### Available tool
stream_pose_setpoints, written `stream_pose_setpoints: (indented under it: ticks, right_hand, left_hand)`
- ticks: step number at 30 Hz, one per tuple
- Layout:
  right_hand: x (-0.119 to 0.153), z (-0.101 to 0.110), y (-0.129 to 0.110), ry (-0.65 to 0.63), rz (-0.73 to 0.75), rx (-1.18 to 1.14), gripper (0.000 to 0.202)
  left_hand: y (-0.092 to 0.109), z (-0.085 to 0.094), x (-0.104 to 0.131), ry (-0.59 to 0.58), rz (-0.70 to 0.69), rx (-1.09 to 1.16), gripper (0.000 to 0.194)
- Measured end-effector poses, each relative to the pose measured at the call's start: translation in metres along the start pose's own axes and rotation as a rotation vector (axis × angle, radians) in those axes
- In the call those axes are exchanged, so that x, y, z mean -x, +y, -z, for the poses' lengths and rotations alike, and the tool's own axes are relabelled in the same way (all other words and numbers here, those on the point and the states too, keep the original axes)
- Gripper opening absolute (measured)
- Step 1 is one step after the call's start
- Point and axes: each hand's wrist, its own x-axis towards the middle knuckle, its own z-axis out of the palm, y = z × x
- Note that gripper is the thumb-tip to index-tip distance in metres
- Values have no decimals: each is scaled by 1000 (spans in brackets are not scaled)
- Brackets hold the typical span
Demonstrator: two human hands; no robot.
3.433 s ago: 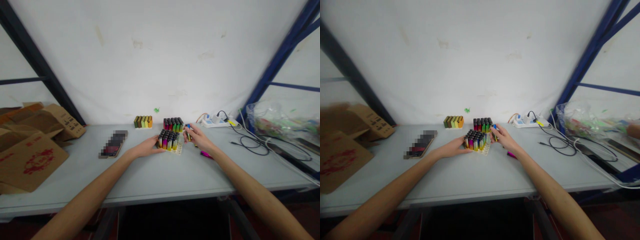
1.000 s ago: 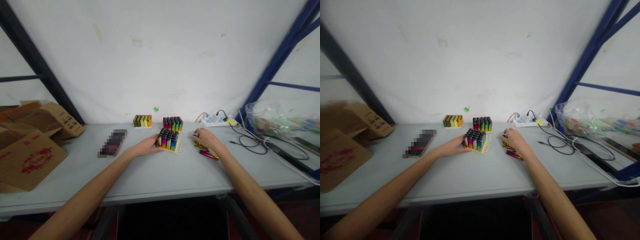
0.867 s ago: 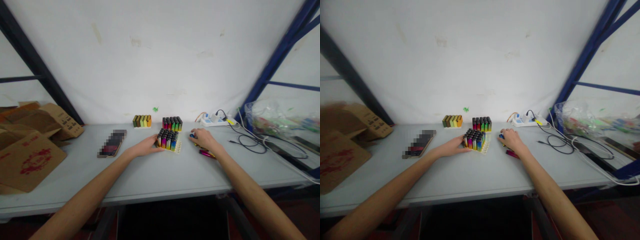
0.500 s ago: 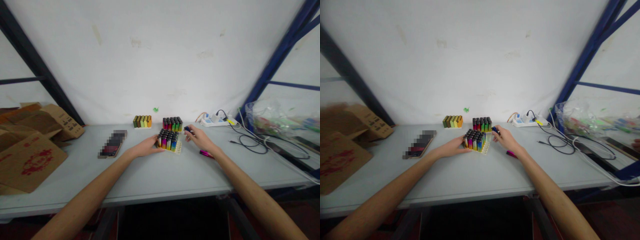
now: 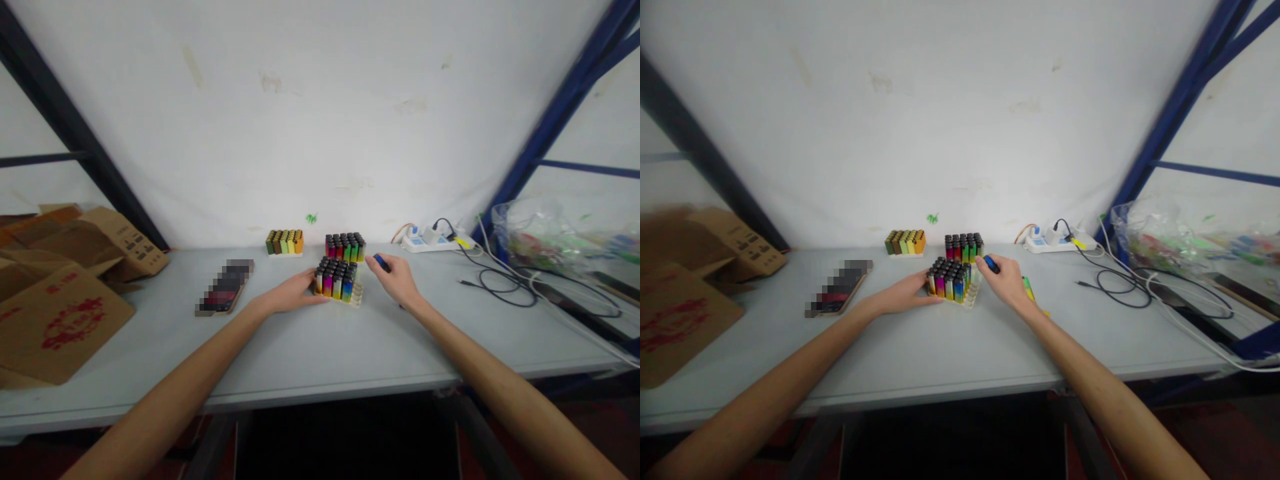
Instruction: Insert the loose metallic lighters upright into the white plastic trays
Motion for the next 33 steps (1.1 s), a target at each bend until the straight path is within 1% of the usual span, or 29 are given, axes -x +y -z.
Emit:
stream_pose_setpoints:
  ticks: [6, 13, 17, 19, 21, 24, 27, 33]
  right_hand:
    - [-1, -1, 3, 3, 29, 26, 40]
    - [-2, 3, 4, -7, 52, 34, 49]
    - [-3, 5, 7, -95, 72, -17, 44]
    - [-4, 5, 9, -131, 139, 2, 46]
    - [-6, 5, 11, -143, 197, 84, 49]
    - [-6, 5, 14, -212, 173, 177, 48]
    - [-5, 3, 15, -292, 125, 171, 42]
    - [-7, 0, 21, -384, 180, 249, 35]
  left_hand:
    - [-1, 0, 0, 11, 4, 14, 61]
    - [1, 0, 0, 9, 8, 24, 60]
    - [1, 1, 0, -1, 9, 12, 61]
    - [1, 1, 0, -3, 10, 13, 62]
    - [1, 0, 0, 1, 6, 12, 62]
    - [0, 0, 0, 6, -3, 7, 60]
    - [-1, 0, 0, 6, -9, 16, 61]
    - [-1, -1, 0, 1, -8, -16, 60]
